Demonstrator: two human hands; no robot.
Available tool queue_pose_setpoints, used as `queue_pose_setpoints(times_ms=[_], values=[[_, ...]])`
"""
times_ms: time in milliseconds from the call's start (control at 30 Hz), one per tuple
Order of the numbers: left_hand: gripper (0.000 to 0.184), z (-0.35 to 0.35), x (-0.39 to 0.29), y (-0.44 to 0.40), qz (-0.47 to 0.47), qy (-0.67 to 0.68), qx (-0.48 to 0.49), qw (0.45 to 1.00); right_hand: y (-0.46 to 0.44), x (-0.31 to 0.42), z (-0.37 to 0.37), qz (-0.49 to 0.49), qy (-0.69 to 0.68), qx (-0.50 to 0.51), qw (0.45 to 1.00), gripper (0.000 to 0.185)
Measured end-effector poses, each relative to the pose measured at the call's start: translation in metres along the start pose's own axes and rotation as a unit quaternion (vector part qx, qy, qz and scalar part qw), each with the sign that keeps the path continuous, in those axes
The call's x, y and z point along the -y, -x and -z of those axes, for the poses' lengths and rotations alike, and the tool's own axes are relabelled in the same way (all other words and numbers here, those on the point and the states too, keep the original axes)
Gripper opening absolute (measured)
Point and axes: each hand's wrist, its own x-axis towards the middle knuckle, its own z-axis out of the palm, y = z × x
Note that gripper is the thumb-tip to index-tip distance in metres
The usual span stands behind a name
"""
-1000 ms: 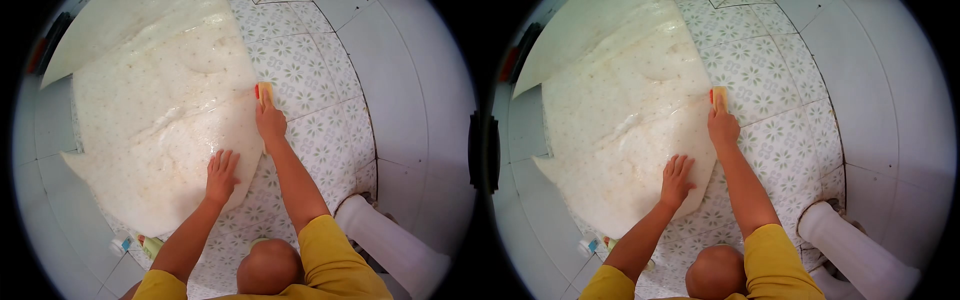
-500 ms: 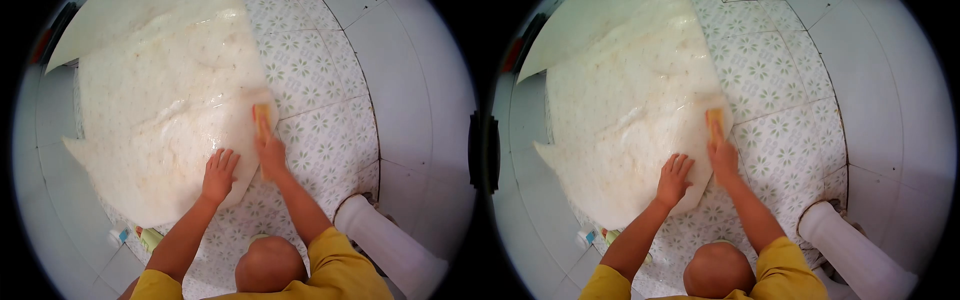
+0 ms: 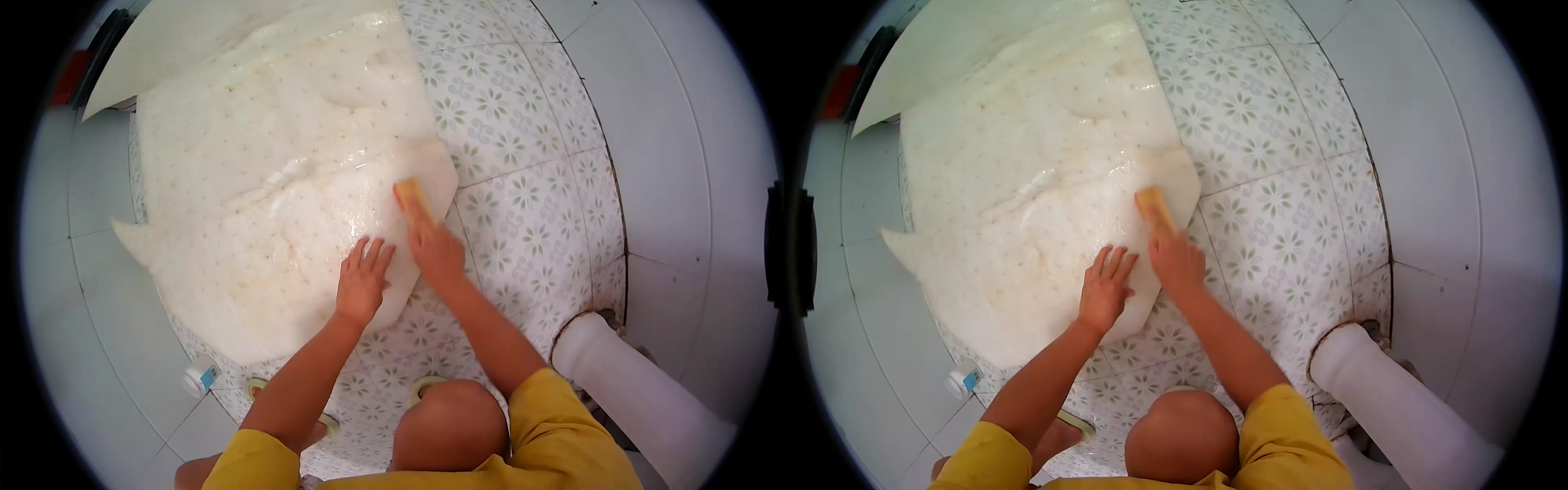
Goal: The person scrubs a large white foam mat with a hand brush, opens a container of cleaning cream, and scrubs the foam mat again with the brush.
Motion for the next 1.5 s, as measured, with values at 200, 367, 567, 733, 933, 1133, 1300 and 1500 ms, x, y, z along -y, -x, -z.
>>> queue_pose_setpoints(times_ms=[200,367,567,733,933,1133,1300,1500], values=[[0.074,0.01,-0.002,0.002,-0.003,0.001,0.013,1.0,-0.057,0.008,0.015,-0.046,-0.017,-0.01,0.999,0.054],[0.071,0.012,0.002,0.028,-0.005,0.007,0.049,0.999,0.058,0.017,-0.012,0.025,0.008,0.048,0.999,0.054],[0.065,-0.005,0.009,0.051,-0.039,0.009,0.008,0.999,-0.033,-0.013,0.019,-0.001,0.046,-0.038,0.998,0.054],[0.063,-0.015,0.006,0.06,-0.073,-0.064,0.009,0.995,-0.039,-0.021,0.018,-0.014,0.024,0.017,0.999,0.061],[0.062,-0.007,0.002,0.049,-0.1,-0.037,0.035,0.994,-0.056,-0.039,0.028,0.058,-0.01,0.075,0.995,0.063],[0.061,-0.012,0.005,0.066,-0.089,-0.028,0.025,0.995,-0.039,-0.027,0.031,0.038,-0.011,0.101,0.994,0.061],[0.06,-0.013,0.009,0.066,-0.103,-0.002,0.017,0.995,0.045,0.004,-0.022,0.112,0.084,0.107,0.984,0.048],[0.064,-0.014,0.006,0.066,-0.083,0.034,0.02,0.996,0.001,-0.008,0.002,0.064,0.092,-0.007,0.994,0.042]])
